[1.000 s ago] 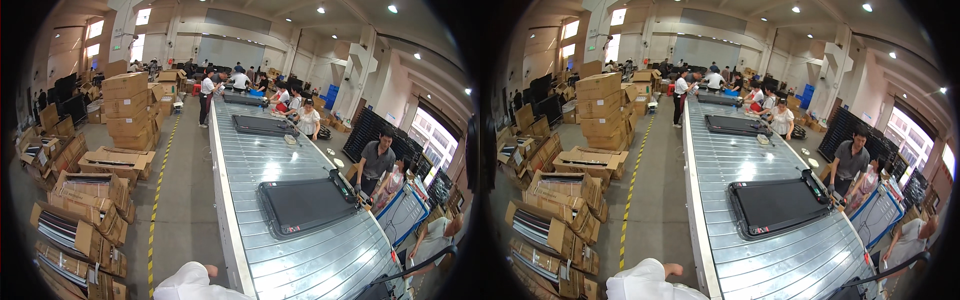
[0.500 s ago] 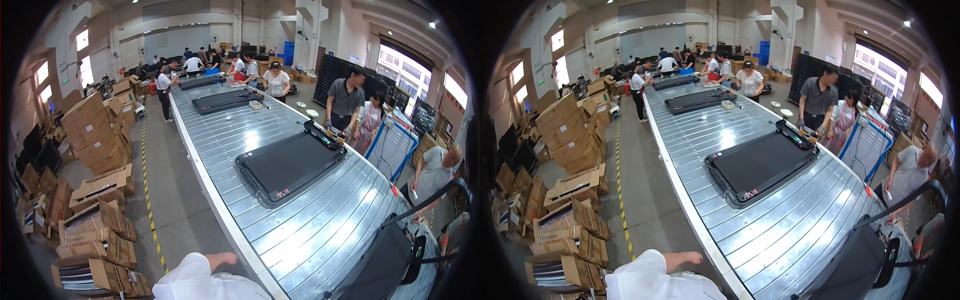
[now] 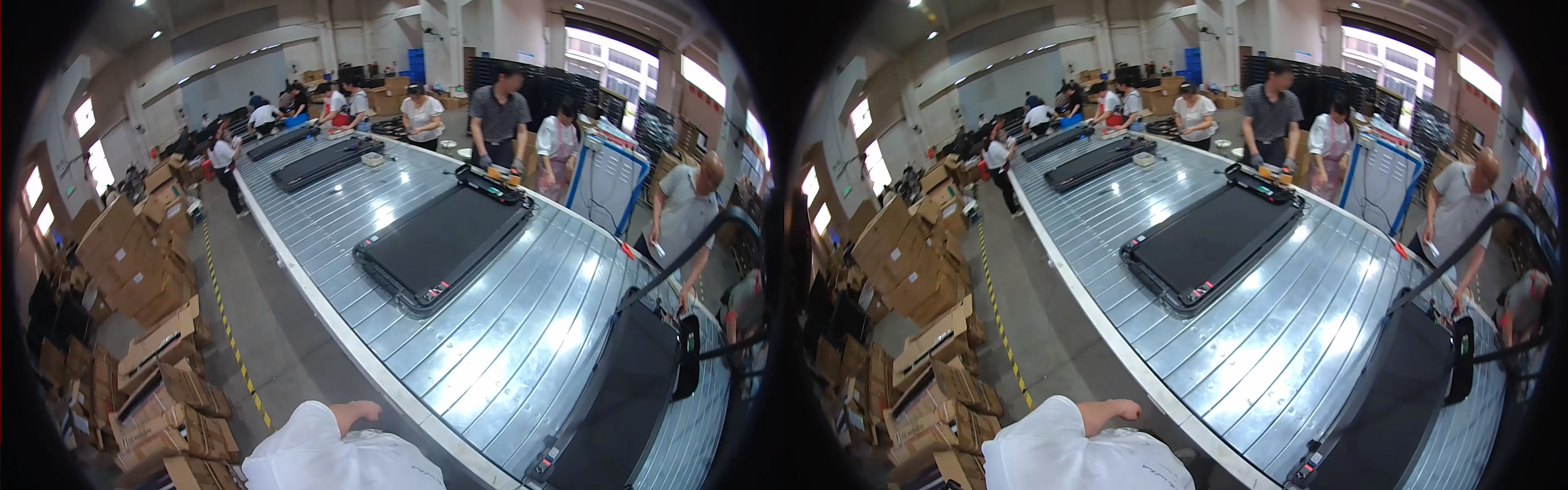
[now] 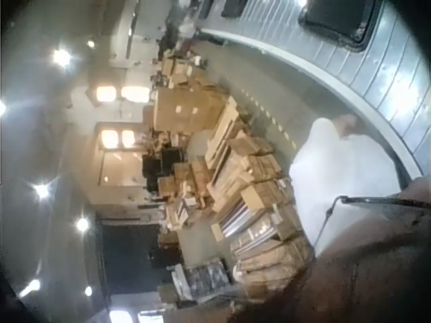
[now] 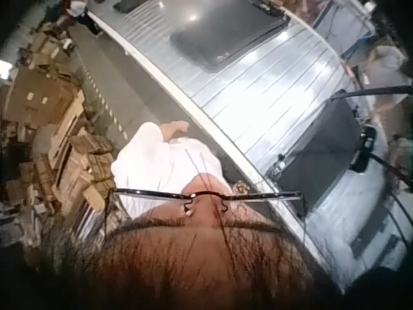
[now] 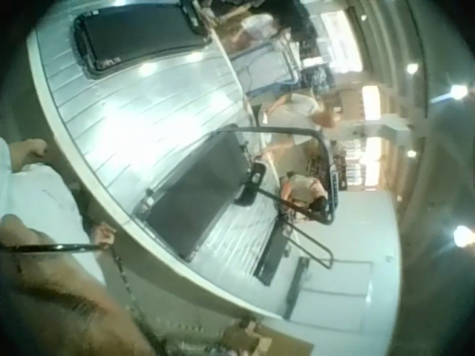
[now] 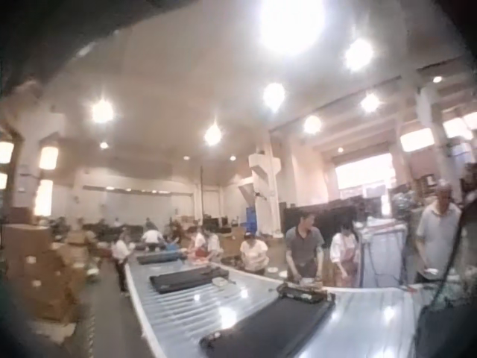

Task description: The person assembles treadmills on a conveyor line by raising the handlebar consoles, tightening screws at the rear of the running decks using a screwdriver, and repositioning the frames.

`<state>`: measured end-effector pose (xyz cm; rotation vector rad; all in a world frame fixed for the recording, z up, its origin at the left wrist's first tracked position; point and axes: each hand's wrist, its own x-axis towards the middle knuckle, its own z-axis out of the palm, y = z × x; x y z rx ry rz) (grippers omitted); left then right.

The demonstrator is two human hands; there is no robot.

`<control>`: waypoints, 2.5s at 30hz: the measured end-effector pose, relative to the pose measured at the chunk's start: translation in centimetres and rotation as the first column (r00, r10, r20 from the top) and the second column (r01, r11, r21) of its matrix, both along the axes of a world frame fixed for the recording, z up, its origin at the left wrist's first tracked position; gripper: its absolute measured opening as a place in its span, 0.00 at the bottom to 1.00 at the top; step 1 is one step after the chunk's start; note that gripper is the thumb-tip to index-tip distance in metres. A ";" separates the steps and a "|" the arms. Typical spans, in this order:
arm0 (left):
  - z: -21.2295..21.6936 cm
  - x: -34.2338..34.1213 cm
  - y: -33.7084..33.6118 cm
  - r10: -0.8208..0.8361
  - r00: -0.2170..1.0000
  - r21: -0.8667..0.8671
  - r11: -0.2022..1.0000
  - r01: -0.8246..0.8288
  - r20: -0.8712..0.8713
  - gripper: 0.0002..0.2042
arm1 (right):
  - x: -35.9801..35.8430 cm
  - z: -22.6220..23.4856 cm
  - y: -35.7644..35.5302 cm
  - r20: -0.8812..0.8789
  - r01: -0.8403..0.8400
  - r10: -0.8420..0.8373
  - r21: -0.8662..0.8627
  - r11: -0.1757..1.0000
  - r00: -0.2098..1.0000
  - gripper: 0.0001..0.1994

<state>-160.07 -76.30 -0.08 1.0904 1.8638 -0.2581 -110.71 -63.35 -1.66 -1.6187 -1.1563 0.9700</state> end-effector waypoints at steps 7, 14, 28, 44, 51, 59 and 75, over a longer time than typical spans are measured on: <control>-3.2 2.0 5.1 -0.046 0.998 -0.032 0.998 0.045 -0.038 0.18 | 1.3 1.9 1.8 0.055 0.097 -0.101 0.070 0.993 0.993 0.10; -1.3 7.8 22.3 -0.179 0.983 0.206 0.964 0.167 0.040 0.17 | 5.4 -0.3 13.2 -0.350 0.208 -0.365 -0.412 0.887 0.863 0.16; -2.5 56.1 49.1 -0.489 0.849 0.311 0.853 0.419 0.200 0.13 | 44.0 -3.5 24.8 0.109 0.436 -0.425 -0.113 0.893 0.899 0.11; -2.7 110.3 61.2 -0.483 0.846 0.459 0.714 0.529 -0.224 0.17 | 100.7 -4.1 45.8 0.427 0.287 -0.246 -0.033 0.957 0.870 0.10; -2.0 115.8 63.5 -0.493 0.842 0.432 0.725 0.536 -0.218 0.17 | 110.4 -10.2 46.9 -0.822 0.101 -0.462 -0.456 0.884 0.334 0.23; 0.8 108.6 58.4 -0.372 0.922 0.368 0.846 0.386 -0.112 0.16 | 100.8 -3.0 45.4 -0.538 0.664 -0.725 -0.355 0.658 0.430 0.20; 1.9 86.3 46.4 -0.225 0.971 0.230 0.944 0.236 -0.076 0.16 | 93.4 -0.4 39.6 0.046 0.532 -0.531 -0.038 0.846 0.846 0.23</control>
